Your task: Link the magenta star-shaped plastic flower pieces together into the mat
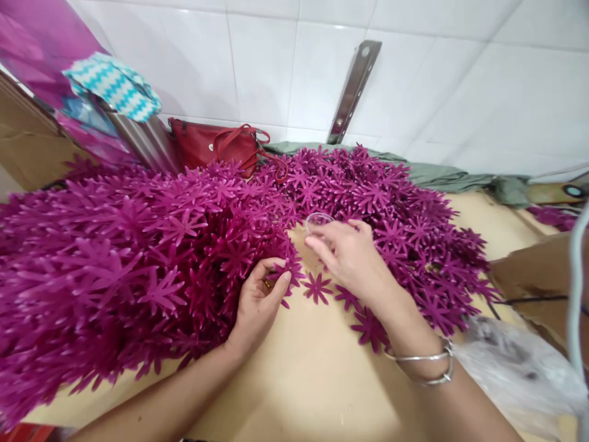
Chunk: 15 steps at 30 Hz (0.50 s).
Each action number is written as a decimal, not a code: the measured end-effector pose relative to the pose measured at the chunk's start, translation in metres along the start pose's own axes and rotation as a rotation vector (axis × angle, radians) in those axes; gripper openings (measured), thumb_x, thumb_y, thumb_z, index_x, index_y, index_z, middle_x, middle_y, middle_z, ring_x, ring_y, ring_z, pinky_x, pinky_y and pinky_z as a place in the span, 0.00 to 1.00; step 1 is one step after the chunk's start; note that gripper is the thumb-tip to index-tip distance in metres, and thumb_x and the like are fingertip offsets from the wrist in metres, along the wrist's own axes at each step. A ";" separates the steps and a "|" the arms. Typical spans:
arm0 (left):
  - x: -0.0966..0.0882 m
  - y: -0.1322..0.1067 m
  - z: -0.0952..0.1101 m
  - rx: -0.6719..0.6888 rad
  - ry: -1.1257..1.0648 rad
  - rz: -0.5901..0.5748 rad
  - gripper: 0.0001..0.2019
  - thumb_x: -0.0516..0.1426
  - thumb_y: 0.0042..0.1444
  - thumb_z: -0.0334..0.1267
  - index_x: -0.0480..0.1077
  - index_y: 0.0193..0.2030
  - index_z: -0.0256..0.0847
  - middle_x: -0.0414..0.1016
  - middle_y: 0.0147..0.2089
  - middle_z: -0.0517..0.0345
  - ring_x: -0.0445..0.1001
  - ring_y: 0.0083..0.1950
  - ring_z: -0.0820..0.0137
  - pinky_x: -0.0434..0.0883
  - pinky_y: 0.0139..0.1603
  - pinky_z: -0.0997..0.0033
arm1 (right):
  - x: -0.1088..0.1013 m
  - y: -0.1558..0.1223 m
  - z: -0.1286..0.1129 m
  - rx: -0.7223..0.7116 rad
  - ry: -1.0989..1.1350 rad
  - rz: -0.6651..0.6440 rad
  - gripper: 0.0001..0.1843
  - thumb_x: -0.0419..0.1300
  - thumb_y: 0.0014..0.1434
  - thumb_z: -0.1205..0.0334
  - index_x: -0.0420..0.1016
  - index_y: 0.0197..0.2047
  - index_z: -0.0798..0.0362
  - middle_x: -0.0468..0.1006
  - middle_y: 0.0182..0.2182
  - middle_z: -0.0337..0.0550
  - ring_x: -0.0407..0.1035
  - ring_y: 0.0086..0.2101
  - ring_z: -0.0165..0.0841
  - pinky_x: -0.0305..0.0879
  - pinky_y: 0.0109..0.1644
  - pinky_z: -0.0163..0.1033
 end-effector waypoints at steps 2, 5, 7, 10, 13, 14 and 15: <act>0.000 0.000 -0.002 -0.008 0.019 -0.009 0.12 0.66 0.59 0.43 0.72 0.45 0.42 0.72 0.36 0.62 0.69 0.31 0.77 0.72 0.30 0.82 | 0.010 0.010 0.002 0.016 -0.100 -0.180 0.15 0.56 0.73 0.52 0.79 0.48 0.51 0.84 0.48 0.51 0.76 0.50 0.46 0.41 0.68 0.74; 0.001 -0.001 -0.004 -0.035 0.061 -0.027 0.13 0.65 0.60 0.44 0.71 0.47 0.41 0.72 0.37 0.60 0.70 0.33 0.74 0.72 0.28 0.80 | 0.018 0.026 0.006 0.050 -0.225 -0.372 0.16 0.55 0.73 0.51 0.78 0.46 0.54 0.83 0.47 0.54 0.75 0.50 0.48 0.35 0.68 0.77; 0.001 -0.001 -0.005 -0.051 0.076 -0.024 0.13 0.64 0.60 0.45 0.71 0.47 0.41 0.73 0.37 0.60 0.70 0.33 0.74 0.73 0.28 0.79 | 0.021 0.036 0.008 0.054 -0.269 -0.522 0.15 0.54 0.73 0.56 0.78 0.43 0.55 0.84 0.45 0.55 0.76 0.50 0.47 0.38 0.68 0.75; 0.002 -0.001 -0.005 -0.075 0.089 -0.013 0.12 0.64 0.60 0.44 0.71 0.46 0.41 0.73 0.36 0.61 0.70 0.32 0.75 0.73 0.28 0.79 | 0.022 0.048 0.008 0.046 -0.278 -0.672 0.13 0.55 0.70 0.62 0.78 0.38 0.55 0.83 0.44 0.54 0.76 0.49 0.48 0.45 0.66 0.74; 0.002 -0.001 -0.003 -0.096 0.092 -0.004 0.12 0.64 0.59 0.43 0.72 0.45 0.41 0.74 0.35 0.62 0.70 0.30 0.76 0.71 0.28 0.80 | 0.020 0.054 0.006 0.051 -0.276 -0.707 0.14 0.54 0.70 0.64 0.78 0.35 0.55 0.83 0.43 0.53 0.77 0.48 0.48 0.49 0.64 0.74; 0.002 -0.001 -0.003 -0.107 0.092 -0.003 0.12 0.64 0.59 0.44 0.72 0.45 0.41 0.75 0.34 0.62 0.70 0.30 0.76 0.71 0.27 0.80 | 0.020 0.054 0.006 0.049 -0.267 -0.716 0.15 0.54 0.71 0.65 0.77 0.34 0.55 0.83 0.42 0.52 0.77 0.48 0.47 0.48 0.64 0.74; 0.001 -0.001 -0.002 -0.120 0.091 -0.003 0.12 0.64 0.59 0.44 0.72 0.46 0.41 0.75 0.33 0.62 0.70 0.29 0.75 0.71 0.27 0.80 | 0.019 0.053 0.006 0.045 -0.252 -0.718 0.15 0.54 0.70 0.65 0.77 0.33 0.54 0.83 0.42 0.51 0.76 0.47 0.46 0.47 0.65 0.75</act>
Point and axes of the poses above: each hand's wrist, its own y-axis towards the middle knuckle, its own x-axis out of the palm, z = x × y, the point moved 3 cm from there along y, towards the middle knuckle
